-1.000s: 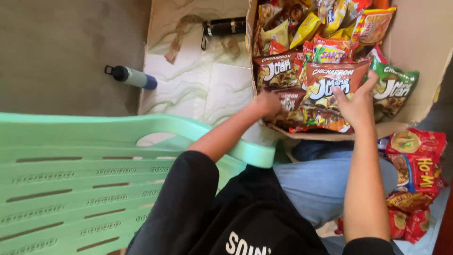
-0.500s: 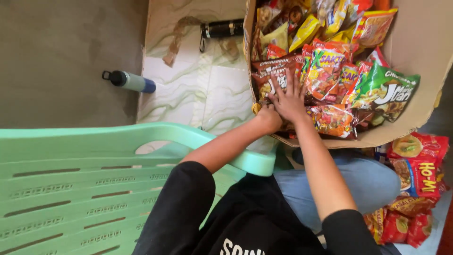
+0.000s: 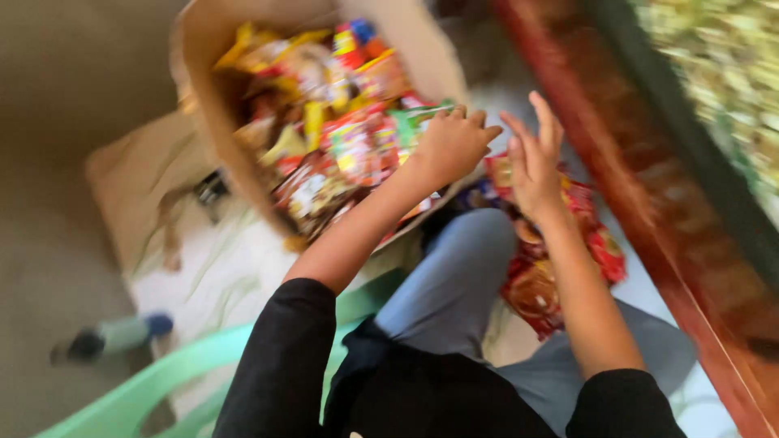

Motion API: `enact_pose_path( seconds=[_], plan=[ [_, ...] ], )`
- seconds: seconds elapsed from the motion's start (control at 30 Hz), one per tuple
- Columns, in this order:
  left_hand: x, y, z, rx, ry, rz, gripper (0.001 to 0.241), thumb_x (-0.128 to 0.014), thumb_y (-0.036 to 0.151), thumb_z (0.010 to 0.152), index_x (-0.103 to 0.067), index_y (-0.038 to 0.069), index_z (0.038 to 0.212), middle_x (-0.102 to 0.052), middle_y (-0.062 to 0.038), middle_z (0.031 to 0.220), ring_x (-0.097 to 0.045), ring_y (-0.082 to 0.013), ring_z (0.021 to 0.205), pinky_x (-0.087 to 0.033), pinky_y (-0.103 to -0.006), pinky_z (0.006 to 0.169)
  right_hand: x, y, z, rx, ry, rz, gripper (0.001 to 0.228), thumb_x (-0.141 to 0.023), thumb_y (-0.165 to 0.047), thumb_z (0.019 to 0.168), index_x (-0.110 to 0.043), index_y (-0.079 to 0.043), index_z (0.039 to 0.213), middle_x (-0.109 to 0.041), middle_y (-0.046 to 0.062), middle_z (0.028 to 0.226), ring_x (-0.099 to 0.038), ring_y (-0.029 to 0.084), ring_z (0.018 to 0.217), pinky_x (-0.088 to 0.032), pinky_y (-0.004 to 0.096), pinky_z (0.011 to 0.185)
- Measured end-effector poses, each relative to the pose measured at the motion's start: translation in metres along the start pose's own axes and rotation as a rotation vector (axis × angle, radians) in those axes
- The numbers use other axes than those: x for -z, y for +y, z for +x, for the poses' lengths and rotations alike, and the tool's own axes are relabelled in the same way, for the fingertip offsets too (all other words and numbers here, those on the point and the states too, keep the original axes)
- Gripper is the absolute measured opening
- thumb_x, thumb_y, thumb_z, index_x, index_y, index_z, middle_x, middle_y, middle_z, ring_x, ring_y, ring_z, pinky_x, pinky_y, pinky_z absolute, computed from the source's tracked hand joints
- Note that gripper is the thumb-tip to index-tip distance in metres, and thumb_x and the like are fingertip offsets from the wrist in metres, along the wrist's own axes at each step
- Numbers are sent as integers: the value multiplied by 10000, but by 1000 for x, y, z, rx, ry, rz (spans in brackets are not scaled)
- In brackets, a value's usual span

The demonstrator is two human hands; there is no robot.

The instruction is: Stocking and organizing snack bags from a cardboard box onto store shelves.

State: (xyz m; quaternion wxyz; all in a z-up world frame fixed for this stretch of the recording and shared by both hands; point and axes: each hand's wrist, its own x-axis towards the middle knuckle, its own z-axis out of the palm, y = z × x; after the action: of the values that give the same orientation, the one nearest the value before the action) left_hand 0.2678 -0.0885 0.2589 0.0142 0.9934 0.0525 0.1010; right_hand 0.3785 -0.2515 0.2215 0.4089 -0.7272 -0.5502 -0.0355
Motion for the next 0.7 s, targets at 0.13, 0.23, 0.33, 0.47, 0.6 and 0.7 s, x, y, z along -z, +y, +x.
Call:
enact_pose_path(
  seconds=[0.13, 0.23, 0.33, 0.47, 0.6, 0.7],
  plan=[
    [-24, 111, 107, -265, 68, -252, 376, -696, 297, 886, -684, 224, 1255, -674, -112, 1142, -657, -363, 1051, -560, -513, 839, 139, 72, -49, -140, 237, -222, 292, -577, -125, 1113, -657, -107, 1393, -395, 188, 1622, -365, 401, 1481, -299, 504, 1256],
    [-74, 190, 173, -365, 96, -467, 401, -689, 290, 892, -668, 242, 1289, -651, -84, 1232, -631, -350, 1128, -558, -487, 892, 217, 151, -95, -251, 371, -399, 257, -637, -49, 1080, -693, -124, 1320, -507, 143, 1523, -440, 376, 1438, -336, 495, 1250],
    [-130, 259, 227, -441, 108, -563, 469, -670, 278, 921, -607, 244, 1384, -567, -85, 1413, -567, -345, 1280, -523, -474, 1033, 270, 234, -132, -457, 377, -558, 307, -628, -9, 993, -727, -152, 1246, -541, 182, 1431, -452, 430, 1326, -379, 512, 1136],
    [-160, 306, 256, -390, 213, -485, 599, -631, 423, 942, -470, 293, 1504, -335, -141, 1614, -317, -448, 1476, -323, -568, 1200, 311, 331, -136, -520, 385, -621, 364, -607, -22, 1026, -713, -214, 1317, -611, 139, 1395, -516, 429, 1357, -417, 538, 1186],
    [-181, 309, 249, -339, 217, -417, 623, -517, 571, 1005, -367, 368, 1575, -173, -153, 1718, -157, -489, 1564, -188, -603, 1263, 325, 358, -97, -574, 352, -799, 631, -641, -51, 905, -512, -93, 1522, -683, 217, 1128, -590, 445, 1243, -271, 733, 1154],
    [-173, 307, 252, -351, 216, -372, 622, -472, 594, 1031, -348, 381, 1602, -166, -134, 1732, -159, -475, 1582, -174, -594, 1282, 321, 427, -103, -369, 224, -1453, 648, -761, -554, 738, -649, -440, 1366, -765, 132, 1382, -662, 337, 1159, -168, 703, 1061]
  ],
)
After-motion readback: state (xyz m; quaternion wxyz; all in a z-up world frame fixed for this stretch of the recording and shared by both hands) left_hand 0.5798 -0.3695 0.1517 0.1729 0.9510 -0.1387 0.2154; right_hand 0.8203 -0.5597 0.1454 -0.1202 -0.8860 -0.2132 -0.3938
